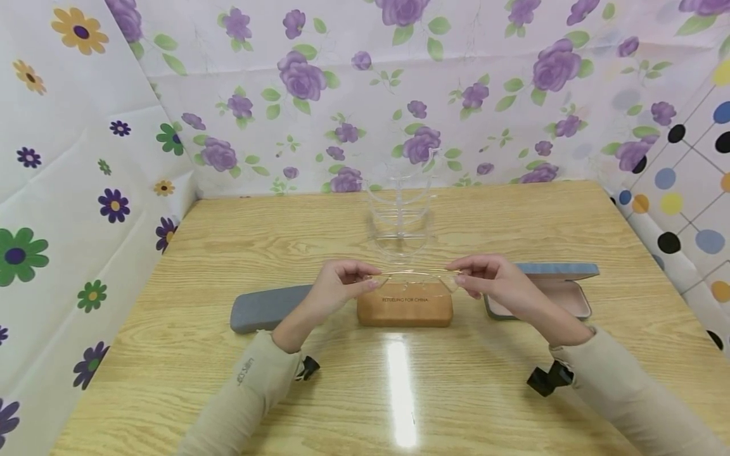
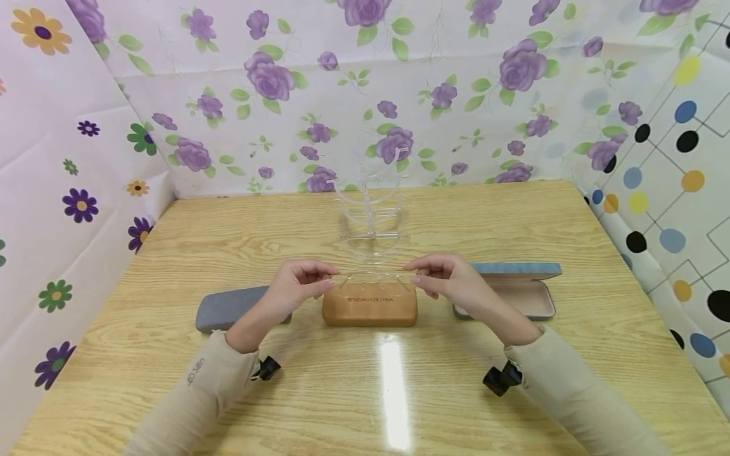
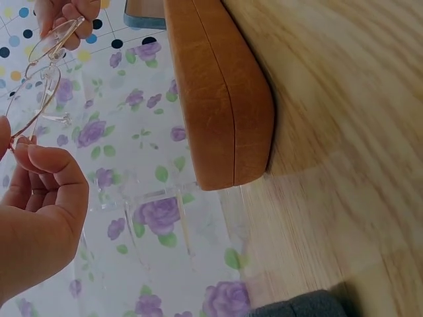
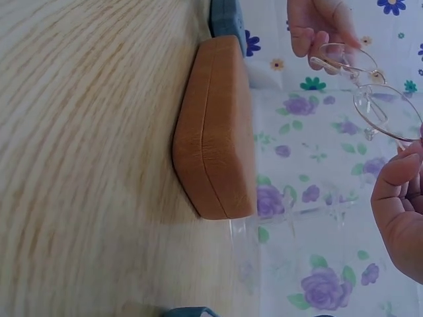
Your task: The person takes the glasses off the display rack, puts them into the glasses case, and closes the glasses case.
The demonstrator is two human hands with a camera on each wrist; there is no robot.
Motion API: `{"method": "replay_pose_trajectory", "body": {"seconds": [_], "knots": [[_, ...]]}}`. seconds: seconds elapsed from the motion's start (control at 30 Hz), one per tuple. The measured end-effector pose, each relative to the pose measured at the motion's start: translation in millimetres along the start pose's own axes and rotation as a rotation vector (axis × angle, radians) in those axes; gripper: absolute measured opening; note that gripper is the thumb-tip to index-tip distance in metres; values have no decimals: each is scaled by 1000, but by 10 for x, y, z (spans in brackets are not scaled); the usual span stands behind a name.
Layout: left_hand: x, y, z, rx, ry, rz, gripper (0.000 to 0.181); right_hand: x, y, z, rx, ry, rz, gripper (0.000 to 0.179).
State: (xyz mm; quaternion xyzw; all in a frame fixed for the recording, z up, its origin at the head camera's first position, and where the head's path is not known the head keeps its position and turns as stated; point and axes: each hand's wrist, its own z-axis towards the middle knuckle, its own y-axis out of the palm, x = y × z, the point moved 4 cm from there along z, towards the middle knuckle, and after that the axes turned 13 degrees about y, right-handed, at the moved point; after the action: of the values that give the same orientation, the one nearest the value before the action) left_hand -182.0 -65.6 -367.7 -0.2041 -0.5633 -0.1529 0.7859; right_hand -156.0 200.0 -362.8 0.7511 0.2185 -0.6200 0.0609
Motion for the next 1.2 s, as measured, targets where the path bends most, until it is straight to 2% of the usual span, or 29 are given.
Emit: {"method": "replay_pose_trajectory", "body": {"seconds": [0.4,0.6,1.0,1.2], "knots": [[-67,169,105,-52,20,-8,22,118,-124,-117,75,-60,-25,31],[-125,269,159,-81,1,-15,22,173,-196,-180,87,-91,-19,29],[-169,421,241,-113,10,37,23,265,-321,-252,122,-148,0,25],[-172,496,273,-139,16,27,25,320,-376,-296,151,-134,13,25]]}}
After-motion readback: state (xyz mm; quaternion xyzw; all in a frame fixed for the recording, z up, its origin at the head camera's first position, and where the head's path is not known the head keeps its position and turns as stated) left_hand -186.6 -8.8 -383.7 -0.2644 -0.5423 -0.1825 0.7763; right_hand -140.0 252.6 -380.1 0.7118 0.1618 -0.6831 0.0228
